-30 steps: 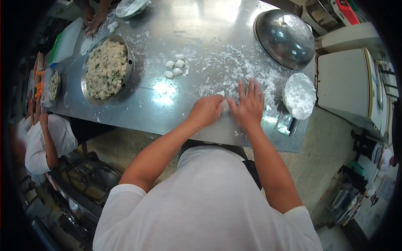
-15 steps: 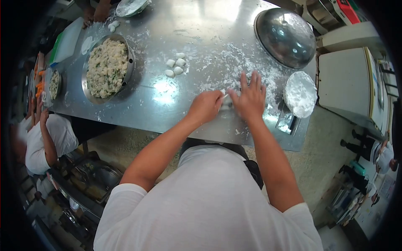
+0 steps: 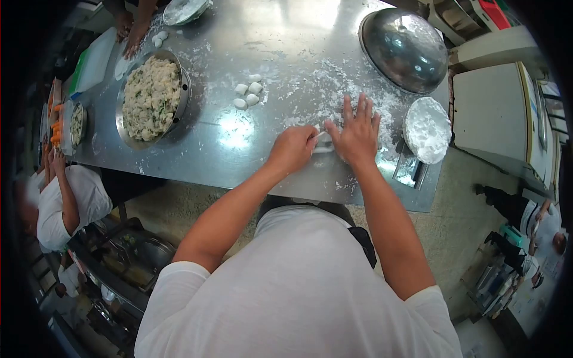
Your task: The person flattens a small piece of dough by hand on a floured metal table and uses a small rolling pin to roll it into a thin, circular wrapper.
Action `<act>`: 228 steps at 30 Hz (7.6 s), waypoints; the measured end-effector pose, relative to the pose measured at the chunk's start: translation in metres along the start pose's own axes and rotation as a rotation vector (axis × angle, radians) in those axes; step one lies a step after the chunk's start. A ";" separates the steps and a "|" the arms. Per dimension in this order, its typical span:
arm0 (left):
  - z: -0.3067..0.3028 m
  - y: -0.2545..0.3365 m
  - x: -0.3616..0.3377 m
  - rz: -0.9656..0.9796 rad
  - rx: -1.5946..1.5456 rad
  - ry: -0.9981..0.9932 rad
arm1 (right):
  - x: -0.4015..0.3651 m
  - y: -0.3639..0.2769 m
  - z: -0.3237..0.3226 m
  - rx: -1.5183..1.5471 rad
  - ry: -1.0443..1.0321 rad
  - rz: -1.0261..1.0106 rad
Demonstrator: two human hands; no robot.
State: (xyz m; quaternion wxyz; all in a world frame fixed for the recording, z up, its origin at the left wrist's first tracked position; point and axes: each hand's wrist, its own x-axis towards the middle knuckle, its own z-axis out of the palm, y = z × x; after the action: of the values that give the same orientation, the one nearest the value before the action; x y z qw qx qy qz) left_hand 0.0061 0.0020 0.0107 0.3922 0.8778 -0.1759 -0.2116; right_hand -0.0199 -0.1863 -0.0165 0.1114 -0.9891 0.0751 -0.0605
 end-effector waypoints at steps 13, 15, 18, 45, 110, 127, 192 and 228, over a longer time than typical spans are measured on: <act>-0.001 -0.002 -0.009 -0.049 -0.036 -0.026 | -0.026 0.001 -0.004 0.010 -0.043 -0.035; 0.000 0.001 0.004 0.019 0.010 0.017 | -0.002 -0.001 -0.002 0.014 0.032 -0.010; 0.001 -0.003 0.017 0.135 0.094 0.052 | -0.013 0.003 0.001 0.034 0.058 -0.067; 0.008 0.001 0.007 0.176 0.044 0.066 | -0.002 0.001 0.004 0.010 0.138 -0.031; 0.006 0.002 0.044 0.244 0.124 -0.025 | -0.026 0.024 -0.002 0.000 -0.003 -0.043; 0.007 0.002 0.024 0.167 0.131 0.022 | -0.093 0.031 0.003 0.048 -0.002 -0.071; -0.009 -0.004 0.007 -0.191 -0.187 -0.237 | -0.046 0.019 -0.010 0.031 -0.102 -0.144; -0.150 -0.126 0.067 -0.230 -0.104 0.762 | -0.098 0.024 0.000 0.067 0.023 -0.116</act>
State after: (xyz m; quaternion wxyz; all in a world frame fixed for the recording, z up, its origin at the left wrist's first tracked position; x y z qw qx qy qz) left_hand 0.1569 0.1418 -0.0107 0.4469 0.8864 0.0924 0.0779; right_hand -0.1197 -0.1935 -0.0322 0.1399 -0.9867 0.0167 -0.0805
